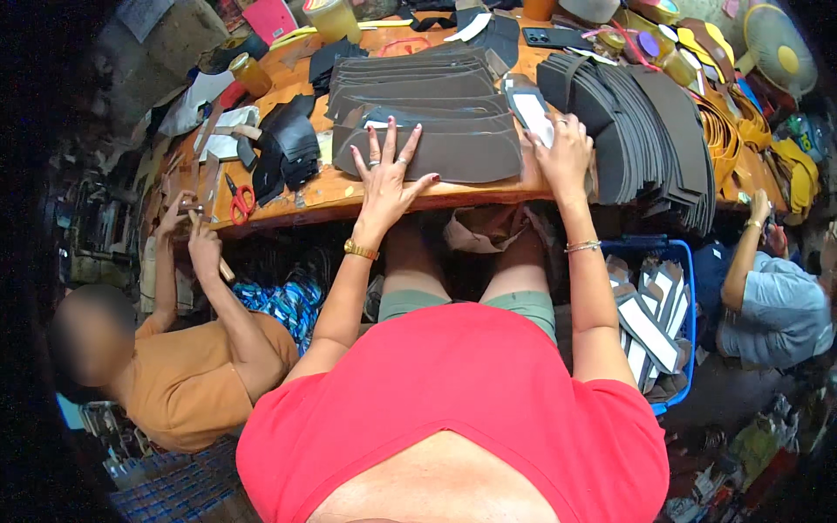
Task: The person repeatedly picks up dark gray shoe insole pieces from a cluttered workbench, aligns them, and stacks them into a neat pile. The person also handles a few lighter-colored insole pieces and places them on the stack. The task continues with consistent stacking motions throughout the clip.
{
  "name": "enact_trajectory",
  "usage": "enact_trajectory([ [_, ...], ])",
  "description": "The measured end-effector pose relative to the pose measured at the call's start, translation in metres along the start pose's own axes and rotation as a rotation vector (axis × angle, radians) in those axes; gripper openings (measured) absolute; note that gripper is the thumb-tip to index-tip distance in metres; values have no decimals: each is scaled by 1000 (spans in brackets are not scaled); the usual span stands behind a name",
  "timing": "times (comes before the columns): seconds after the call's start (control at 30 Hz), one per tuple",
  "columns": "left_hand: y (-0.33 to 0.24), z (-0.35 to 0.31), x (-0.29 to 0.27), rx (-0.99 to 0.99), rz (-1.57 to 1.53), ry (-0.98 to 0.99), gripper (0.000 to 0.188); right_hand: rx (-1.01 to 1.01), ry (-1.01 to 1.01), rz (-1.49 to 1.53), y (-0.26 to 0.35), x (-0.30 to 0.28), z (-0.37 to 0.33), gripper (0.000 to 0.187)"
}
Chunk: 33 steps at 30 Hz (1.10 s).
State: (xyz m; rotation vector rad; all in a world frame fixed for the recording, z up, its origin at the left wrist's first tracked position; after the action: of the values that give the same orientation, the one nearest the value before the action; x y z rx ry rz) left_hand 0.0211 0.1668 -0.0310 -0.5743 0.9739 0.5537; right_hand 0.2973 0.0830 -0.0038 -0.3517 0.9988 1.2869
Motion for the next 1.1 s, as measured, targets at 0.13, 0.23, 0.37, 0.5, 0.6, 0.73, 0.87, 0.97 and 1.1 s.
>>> enact_trajectory([
  [0.13,1,9,5,-36,-8,-33,85,2,0,-41,-13,3,-12,51],
  [0.23,4,14,12,-65,29,-27,85,-19,-38,-38,-2,-3,-9,52],
  [0.37,7,24,22,-88,91,-32,86,41,-78,86,6,-15,3,52],
  [0.5,9,36,30,-89,100,-5,86,67,-71,371,-15,-16,23,55],
  [0.6,12,42,34,-102,132,-22,86,-20,-261,496,11,-64,36,43],
  [0.73,11,50,38,-109,80,-48,83,-166,-176,837,56,-80,48,37],
  [0.87,49,54,63,-193,-97,117,67,-415,317,1061,124,-24,39,49],
  [0.97,86,16,20,-287,-866,-571,56,-474,446,824,146,25,29,36],
  [1.1,97,-6,-36,-330,-1126,-736,65,-603,312,484,158,57,19,41],
])
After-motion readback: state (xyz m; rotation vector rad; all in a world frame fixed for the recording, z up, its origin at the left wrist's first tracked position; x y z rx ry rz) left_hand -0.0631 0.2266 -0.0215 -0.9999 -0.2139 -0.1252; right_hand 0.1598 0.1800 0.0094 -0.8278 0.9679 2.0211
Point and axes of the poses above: each hand's wrist, its own z-axis towards the middle knuckle, its own x-axis out of the palm, y = z × x, the point moved 10 cm from there along z, towards the middle knuckle, and after that the axes turned 2 degrees about x, right-handed, at the moved point
